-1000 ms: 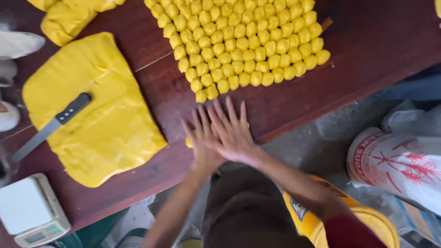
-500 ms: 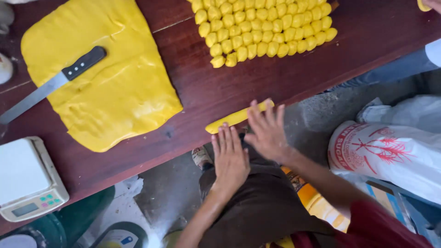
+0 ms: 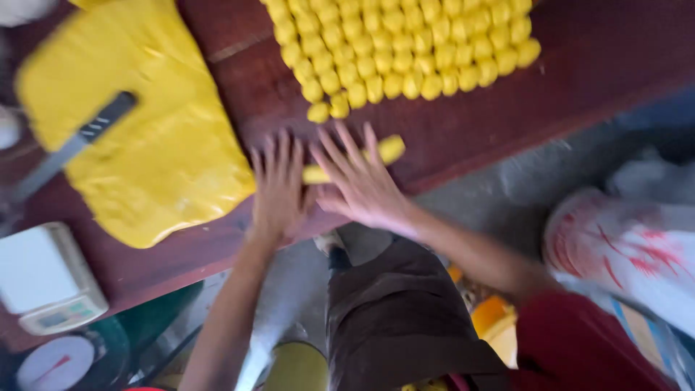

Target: The person is portioning and shaping yellow dough into small uniform balls on a wooden table.

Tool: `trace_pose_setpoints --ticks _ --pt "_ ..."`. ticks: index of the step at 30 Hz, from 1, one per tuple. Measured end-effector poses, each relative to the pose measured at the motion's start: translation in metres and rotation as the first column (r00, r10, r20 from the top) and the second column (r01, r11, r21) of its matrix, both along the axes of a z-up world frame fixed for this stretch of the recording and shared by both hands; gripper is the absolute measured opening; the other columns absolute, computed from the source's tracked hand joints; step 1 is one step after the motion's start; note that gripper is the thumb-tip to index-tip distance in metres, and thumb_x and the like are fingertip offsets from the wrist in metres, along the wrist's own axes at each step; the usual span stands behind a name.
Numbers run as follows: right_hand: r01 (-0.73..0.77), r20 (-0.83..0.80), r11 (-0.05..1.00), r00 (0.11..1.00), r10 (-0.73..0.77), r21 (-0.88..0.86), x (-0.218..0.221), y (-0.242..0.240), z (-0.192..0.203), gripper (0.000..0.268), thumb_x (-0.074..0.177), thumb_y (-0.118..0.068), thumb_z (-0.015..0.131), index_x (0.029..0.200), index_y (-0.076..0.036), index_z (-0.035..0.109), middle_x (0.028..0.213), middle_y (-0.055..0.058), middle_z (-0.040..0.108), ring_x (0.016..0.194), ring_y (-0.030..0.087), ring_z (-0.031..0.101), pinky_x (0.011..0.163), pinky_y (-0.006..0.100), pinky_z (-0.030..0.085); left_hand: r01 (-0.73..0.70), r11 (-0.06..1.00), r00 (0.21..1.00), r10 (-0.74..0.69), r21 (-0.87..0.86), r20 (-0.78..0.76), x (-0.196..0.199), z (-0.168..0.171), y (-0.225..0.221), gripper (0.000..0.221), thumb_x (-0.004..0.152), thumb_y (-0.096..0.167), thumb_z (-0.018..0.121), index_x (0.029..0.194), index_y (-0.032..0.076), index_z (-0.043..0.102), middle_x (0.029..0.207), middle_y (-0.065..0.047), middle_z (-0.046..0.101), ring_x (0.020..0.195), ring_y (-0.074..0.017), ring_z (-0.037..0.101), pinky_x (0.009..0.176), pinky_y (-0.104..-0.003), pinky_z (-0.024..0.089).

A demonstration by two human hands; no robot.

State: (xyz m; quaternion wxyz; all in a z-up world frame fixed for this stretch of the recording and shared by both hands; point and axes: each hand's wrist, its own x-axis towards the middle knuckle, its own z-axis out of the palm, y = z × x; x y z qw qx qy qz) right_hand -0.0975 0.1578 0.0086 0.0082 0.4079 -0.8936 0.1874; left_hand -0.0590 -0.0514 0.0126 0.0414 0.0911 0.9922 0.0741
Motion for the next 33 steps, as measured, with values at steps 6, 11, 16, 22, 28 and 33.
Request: trace_pose_setpoints --ticks 6,11,16,22,28,33 --pt "0.089 0.134 0.977 0.989 -0.063 -0.193 0.064 0.086 -0.007 0.065 0.092 -0.041 0.069 0.144 -0.007 0.050 0.159 0.019 0.040 0.152 0.039 0.032 0.121 0.072 0.014 -0.099 0.987 0.994 0.103 0.125 -0.025 0.117 0.010 0.048 0.082 0.092 0.043 0.064 0.157 0.004 0.034 0.164 -0.029 0.023 0.152 -0.0495 0.020 0.121 -0.067 0.014" --pt "0.343 0.012 0.927 0.938 -0.345 -0.152 0.031 0.115 -0.022 0.057 0.093 -0.031 0.074 0.139 -0.003 0.056 0.155 0.023 0.047 0.149 0.044 0.038 0.120 0.069 0.019 -0.106 0.955 0.986 0.136 0.277 -0.092 0.071 0.014 0.096 0.072 0.091 0.037 0.070 0.151 0.007 0.045 0.162 -0.022 0.033 0.152 -0.0459 0.026 0.123 -0.064 0.018" --pt "0.321 0.138 0.869 0.947 -0.290 -0.376 0.024 0.098 -0.024 0.041 0.093 -0.020 0.076 0.128 -0.008 0.058 0.132 0.012 0.069 0.125 0.034 0.065 0.109 0.051 0.051 0.086 0.958 0.969 -0.016 0.274 -0.245 0.012 -0.004 0.114 0.065 0.081 0.036 0.077 0.134 0.004 0.058 0.152 -0.022 0.041 0.145 -0.0467 0.029 0.115 -0.069 0.019" --pt "0.386 0.484 0.808 0.863 -0.146 -0.445 0.044 0.053 0.062 0.058 0.084 -0.016 0.080 0.133 -0.001 0.053 0.101 0.007 0.067 0.074 0.018 0.067 0.064 0.030 0.058 0.056 0.702 0.983 -0.163 0.710 0.083 0.032 0.018 0.071 0.031 0.094 0.022 0.070 0.120 0.007 0.060 0.110 -0.019 0.070 0.112 -0.0406 0.066 0.094 -0.051 0.052" --pt "0.144 0.200 0.920 0.977 -0.074 -0.365 0.067 0.011 0.111 0.027 0.087 -0.016 0.082 0.105 -0.004 0.065 0.090 0.008 0.064 0.072 0.022 0.067 0.062 0.034 0.053 0.195 0.381 0.981 -0.080 0.904 -0.177 0.064 0.098 0.028 0.049 0.082 0.020 0.075 0.123 0.003 0.056 0.108 -0.024 0.069 0.097 -0.0446 0.067 0.078 -0.051 0.055" --pt "0.011 -0.117 0.954 0.992 -0.048 -0.301 0.067 0.001 0.139 0.025 0.085 -0.016 0.081 0.095 -0.004 0.062 0.084 0.010 0.062 0.071 0.028 0.067 0.061 0.038 0.052 0.208 0.393 0.978 -0.103 0.896 -0.182 0.066 0.093 0.027 0.027 0.086 0.013 0.069 0.110 0.004 0.063 0.097 -0.020 0.069 0.095 -0.0423 0.070 0.077 -0.049 0.056"
